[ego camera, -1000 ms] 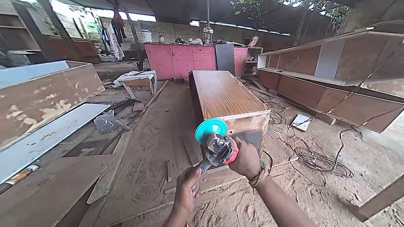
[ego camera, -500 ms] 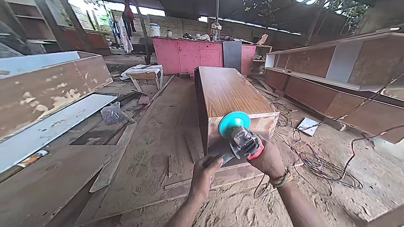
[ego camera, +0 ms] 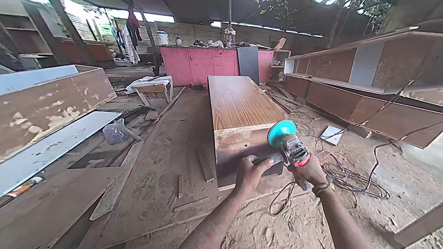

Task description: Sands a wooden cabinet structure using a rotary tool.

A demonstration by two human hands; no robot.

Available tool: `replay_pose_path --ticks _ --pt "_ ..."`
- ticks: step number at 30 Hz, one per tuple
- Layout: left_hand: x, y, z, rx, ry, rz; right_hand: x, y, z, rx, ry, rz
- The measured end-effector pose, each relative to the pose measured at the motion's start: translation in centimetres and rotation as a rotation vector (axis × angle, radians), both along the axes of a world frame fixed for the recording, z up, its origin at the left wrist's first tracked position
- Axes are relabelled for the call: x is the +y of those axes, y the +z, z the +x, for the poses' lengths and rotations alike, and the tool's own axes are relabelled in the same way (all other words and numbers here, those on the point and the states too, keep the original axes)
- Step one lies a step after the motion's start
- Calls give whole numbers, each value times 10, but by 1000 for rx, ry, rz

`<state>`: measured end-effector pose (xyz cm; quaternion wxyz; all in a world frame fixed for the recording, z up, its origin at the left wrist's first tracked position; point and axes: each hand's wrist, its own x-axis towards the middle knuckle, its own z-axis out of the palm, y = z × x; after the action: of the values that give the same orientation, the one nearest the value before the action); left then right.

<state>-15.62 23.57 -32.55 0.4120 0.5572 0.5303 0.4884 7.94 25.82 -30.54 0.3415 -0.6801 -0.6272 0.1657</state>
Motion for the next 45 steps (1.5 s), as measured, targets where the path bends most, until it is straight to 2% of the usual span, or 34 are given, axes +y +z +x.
replay_pose_path --ticks 2,4,9,13,20,24,30,34,37,40,42,45 --pt "-6 -10 -3 -35 -1 -28 0 -3 -2 -40 21 -20" --pt "-16 -18 -18 -166 17 -38 -4 5 -19 -100 67 5" --pt "-40 -7 -77 -421 104 49 -25 38 -89 -163 115 67" --pt "-59 -11 -110 -535 114 34 -34 46 -127 -253 140 98" --pt "-71 -27 -135 -656 92 9 -42 55 -160 -346 166 81" --pt "-75 -57 -139 -705 66 -72 -45 43 -166 -444 226 68" --pt "-82 -132 -126 -756 31 -192 -48 -5 -157 -611 305 -67" --pt "-78 -158 -107 -760 27 -173 -43 -31 -137 -613 322 -87" --pt "-69 -159 -86 -696 9 -181 -37 -39 -113 -581 291 -112" --pt "-56 -146 -60 -576 -5 -116 -28 -43 -79 -490 217 -106" --pt "-44 -133 -42 -460 -20 -29 -22 -46 -54 -376 164 -40" --pt "-27 -96 -12 -260 15 67 -13 -43 -19 -213 122 28"
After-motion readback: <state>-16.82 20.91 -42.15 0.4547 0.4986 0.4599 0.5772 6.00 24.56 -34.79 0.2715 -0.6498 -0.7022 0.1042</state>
